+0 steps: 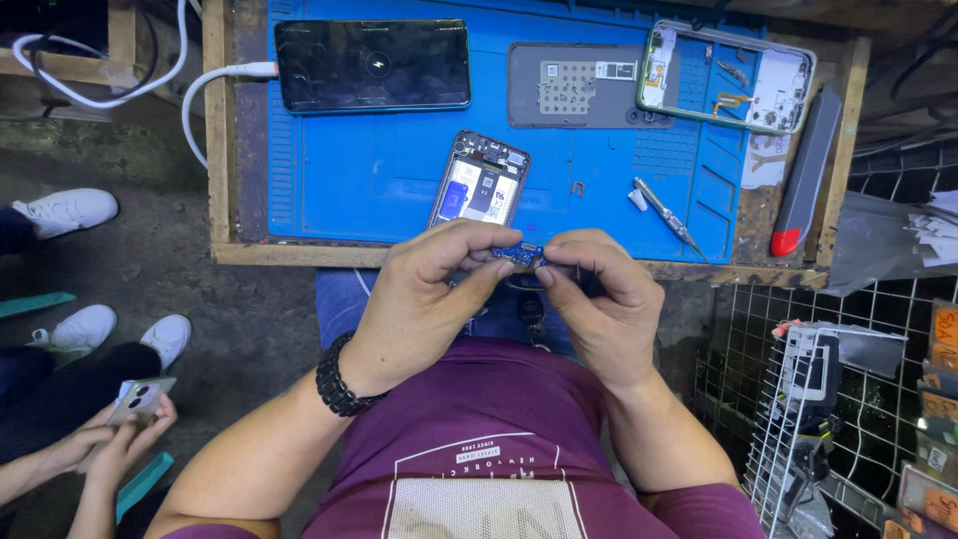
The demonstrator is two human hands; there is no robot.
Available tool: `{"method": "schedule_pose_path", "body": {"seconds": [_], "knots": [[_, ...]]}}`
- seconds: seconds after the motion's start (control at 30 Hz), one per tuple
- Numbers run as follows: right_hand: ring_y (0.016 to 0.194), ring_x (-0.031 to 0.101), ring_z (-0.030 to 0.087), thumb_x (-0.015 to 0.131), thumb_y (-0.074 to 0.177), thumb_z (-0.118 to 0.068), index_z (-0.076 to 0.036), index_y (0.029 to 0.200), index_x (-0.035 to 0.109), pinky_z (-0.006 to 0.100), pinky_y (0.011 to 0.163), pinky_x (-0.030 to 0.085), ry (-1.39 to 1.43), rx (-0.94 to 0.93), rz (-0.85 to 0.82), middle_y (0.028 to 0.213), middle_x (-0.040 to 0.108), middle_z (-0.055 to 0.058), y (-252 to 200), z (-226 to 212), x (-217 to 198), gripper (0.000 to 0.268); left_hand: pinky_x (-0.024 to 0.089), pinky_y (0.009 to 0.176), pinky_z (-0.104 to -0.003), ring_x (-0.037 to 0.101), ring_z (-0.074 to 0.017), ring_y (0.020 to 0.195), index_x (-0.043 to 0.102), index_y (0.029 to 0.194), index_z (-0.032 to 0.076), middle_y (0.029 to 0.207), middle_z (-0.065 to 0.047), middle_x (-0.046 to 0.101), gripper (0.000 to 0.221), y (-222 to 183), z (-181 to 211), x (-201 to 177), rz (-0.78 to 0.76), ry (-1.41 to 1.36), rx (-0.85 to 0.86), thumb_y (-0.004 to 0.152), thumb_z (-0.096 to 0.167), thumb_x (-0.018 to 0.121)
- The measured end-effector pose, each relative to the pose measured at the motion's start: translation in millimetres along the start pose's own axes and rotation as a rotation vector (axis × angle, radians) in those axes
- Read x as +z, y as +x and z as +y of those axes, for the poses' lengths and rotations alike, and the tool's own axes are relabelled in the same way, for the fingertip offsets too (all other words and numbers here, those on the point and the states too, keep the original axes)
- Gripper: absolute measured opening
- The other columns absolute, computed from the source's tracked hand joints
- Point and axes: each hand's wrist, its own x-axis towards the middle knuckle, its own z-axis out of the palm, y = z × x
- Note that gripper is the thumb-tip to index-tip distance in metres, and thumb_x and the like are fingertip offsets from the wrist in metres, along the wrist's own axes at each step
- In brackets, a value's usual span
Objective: The person disassembles a mobile phone by removing the back cover and using tweezers to detach small internal components and connectors from the circuit board.
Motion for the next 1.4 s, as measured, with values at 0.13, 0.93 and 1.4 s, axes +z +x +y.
{"method": "schedule_pose_path", "body": {"seconds": [0.13, 0.93, 1.4], "knots": [[0.1, 0.065, 0.011, 0.075, 0.093, 0.01, 0.0, 0.113, 0.069, 0.023, 0.088, 0.053, -0.018, 0.011, -0.01, 0.113, 0.068, 0.009, -0.8, 0.0, -1.0, 0.023, 0.056, 0.08, -0.023, 0.066, -0.0089, 0.092, 0.069, 0.123, 0.005, 0.104, -0.003, 0.071, 0.027, -1.4, 2.7, 0.1, 0.003, 0.017, 0.005, 0.096, 0.004, 0.071], [0.076, 0.062, 0.007, 0.073, 0.097, 0.009, 0.001, 0.114, 0.069, 0.021, 0.07, 0.049, -0.033, 0.261, 0.262, 0.096, 0.069, 0.005, -16.2, 27.4, -29.9, 0.02, 0.051, 0.1, -0.047, 0.061, -0.0359, 0.115, 0.068, 0.118, -0.003, 0.123, -0.017, 0.064, 0.042, -36.6, -19.5, -47.5, 0.167, 0.839, 0.312, 0.085, 0.019, 0.084], [0.075, 0.06, 0.009, 0.07, 0.099, 0.008, 0.001, 0.113, 0.068, 0.021, 0.066, 0.045, 0.153, 0.176, 0.244, 0.099, 0.067, 0.006, -10.0, 18.8, -33.2, 0.016, 0.047, 0.085, -0.048, 0.057, -0.0386, 0.104, 0.047, 0.142, -0.006, 0.121, -0.024, 0.057, 0.086, 16.9, -7.8, 11.4, 0.17, 1.055, 0.195, 0.075, 0.033, 0.084]]}}
